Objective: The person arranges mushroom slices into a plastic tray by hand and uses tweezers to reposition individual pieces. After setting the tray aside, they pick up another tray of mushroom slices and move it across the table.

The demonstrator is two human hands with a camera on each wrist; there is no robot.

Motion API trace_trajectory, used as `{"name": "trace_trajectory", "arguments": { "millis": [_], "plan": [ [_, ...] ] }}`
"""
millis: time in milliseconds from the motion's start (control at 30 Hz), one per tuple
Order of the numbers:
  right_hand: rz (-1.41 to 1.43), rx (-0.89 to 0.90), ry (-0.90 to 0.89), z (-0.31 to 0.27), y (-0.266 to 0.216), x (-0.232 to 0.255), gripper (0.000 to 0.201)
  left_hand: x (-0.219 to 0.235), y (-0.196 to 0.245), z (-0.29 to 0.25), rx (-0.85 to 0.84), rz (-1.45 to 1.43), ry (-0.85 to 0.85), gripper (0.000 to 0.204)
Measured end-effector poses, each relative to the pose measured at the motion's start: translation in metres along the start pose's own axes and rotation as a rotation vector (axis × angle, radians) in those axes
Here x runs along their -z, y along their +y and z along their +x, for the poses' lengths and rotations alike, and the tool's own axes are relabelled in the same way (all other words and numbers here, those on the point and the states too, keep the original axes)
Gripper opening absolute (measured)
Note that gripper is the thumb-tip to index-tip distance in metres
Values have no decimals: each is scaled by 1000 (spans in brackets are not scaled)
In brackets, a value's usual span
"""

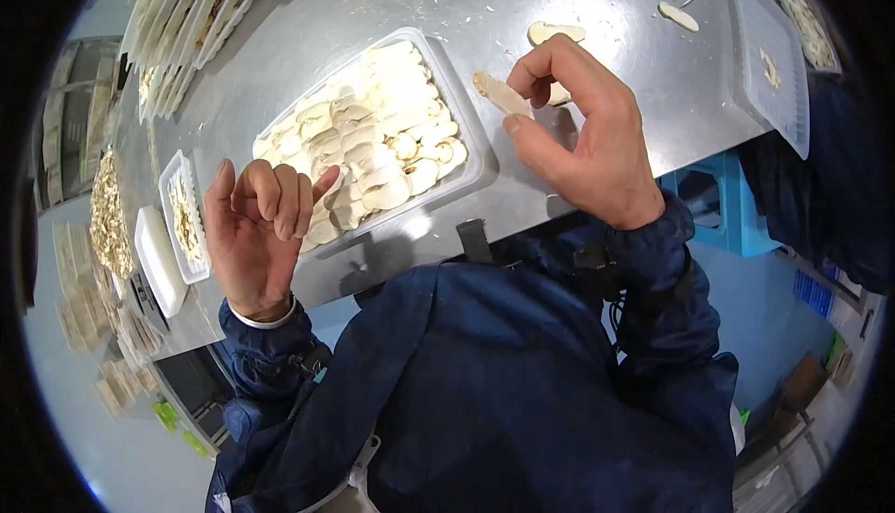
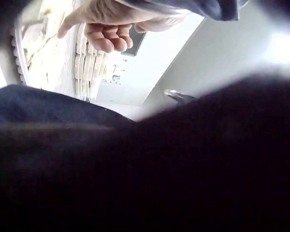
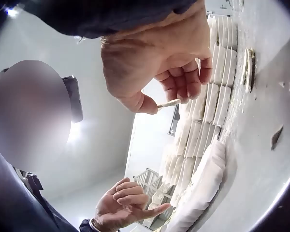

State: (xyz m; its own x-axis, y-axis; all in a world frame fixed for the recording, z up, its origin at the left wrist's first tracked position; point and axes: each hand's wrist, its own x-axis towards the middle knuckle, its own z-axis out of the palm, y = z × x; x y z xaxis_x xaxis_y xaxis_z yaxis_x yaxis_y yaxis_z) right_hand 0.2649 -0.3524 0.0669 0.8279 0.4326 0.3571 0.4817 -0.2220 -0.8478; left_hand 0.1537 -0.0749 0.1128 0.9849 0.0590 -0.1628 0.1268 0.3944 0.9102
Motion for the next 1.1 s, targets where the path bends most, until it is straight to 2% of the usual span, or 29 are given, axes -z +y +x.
{"name": "trace_trajectory", "arguments": {
  "millis": [1100],
  "plan": [
    [-44,22,-10,1,4,-4,20,6,-6,4,8,19,16,50]
  ]
}}
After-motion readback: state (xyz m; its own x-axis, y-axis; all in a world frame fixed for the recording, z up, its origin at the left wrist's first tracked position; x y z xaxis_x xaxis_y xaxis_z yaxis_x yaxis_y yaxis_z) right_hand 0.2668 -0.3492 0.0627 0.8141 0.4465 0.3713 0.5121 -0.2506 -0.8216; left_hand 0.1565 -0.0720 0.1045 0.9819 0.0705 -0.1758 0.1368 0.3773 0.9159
